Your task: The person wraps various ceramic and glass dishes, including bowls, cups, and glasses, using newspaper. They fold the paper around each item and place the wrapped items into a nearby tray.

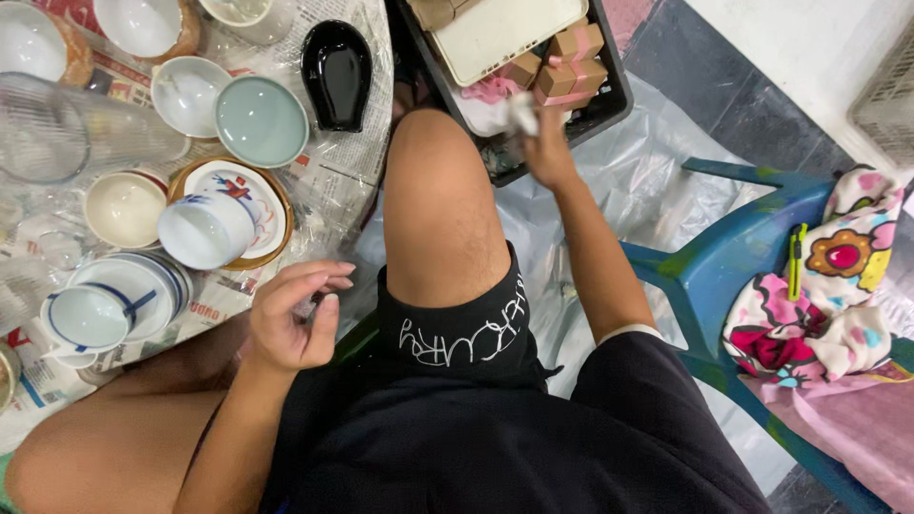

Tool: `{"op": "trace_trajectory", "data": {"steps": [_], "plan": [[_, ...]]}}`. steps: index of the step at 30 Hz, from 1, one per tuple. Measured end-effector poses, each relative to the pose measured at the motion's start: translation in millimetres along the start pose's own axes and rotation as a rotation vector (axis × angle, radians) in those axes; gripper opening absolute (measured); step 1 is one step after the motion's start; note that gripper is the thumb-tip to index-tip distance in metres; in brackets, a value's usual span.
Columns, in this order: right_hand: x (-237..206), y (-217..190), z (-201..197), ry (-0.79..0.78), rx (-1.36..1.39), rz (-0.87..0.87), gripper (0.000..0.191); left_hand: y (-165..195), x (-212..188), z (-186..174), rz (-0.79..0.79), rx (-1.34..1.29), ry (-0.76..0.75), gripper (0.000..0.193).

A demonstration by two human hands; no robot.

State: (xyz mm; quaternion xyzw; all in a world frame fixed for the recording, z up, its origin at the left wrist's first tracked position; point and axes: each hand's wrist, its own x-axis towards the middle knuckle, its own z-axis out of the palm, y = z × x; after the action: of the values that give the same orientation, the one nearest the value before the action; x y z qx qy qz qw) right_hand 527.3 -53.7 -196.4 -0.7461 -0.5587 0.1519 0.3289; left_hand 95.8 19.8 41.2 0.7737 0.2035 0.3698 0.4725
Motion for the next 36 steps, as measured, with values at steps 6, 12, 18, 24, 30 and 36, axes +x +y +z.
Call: {"op": "trace_trajectory", "data": {"steps": [6, 12, 18, 24, 30, 36], "plan": [[17.4, -24.4, 39.2, -0.267, -0.394, 0.424, 0.022, -3.6, 2.7, 7.3, -0.049, -0.018, 0.008, 0.046], [12.8, -5.7, 79.6, -0.282, -0.351, 0.611, 0.022, -10.1, 0.1, 13.9, -0.043, -0.012, 0.042, 0.043], [22.2, -12.8, 84.3, -0.469, -0.102, 0.198, 0.058, -11.0, 6.8, 13.2, -0.066, 0.003, 0.051, 0.036], [43.2, -31.5, 74.2, -0.775, -0.067, 0.184, 0.05, 4.3, 12.8, 1.0, -0.053, 0.011, 0.062, 0.031], [24.9, -59.9, 44.3, -0.618, 0.222, 0.095, 0.044, 36.9, 7.2, -45.6, 0.019, 0.082, 0.119, 0.033], [42.5, -159.3, -31.0, -0.256, 0.606, 0.094, 0.035, 64.3, -21.6, -116.3, 0.078, 0.185, 0.219, 0.032]]}}
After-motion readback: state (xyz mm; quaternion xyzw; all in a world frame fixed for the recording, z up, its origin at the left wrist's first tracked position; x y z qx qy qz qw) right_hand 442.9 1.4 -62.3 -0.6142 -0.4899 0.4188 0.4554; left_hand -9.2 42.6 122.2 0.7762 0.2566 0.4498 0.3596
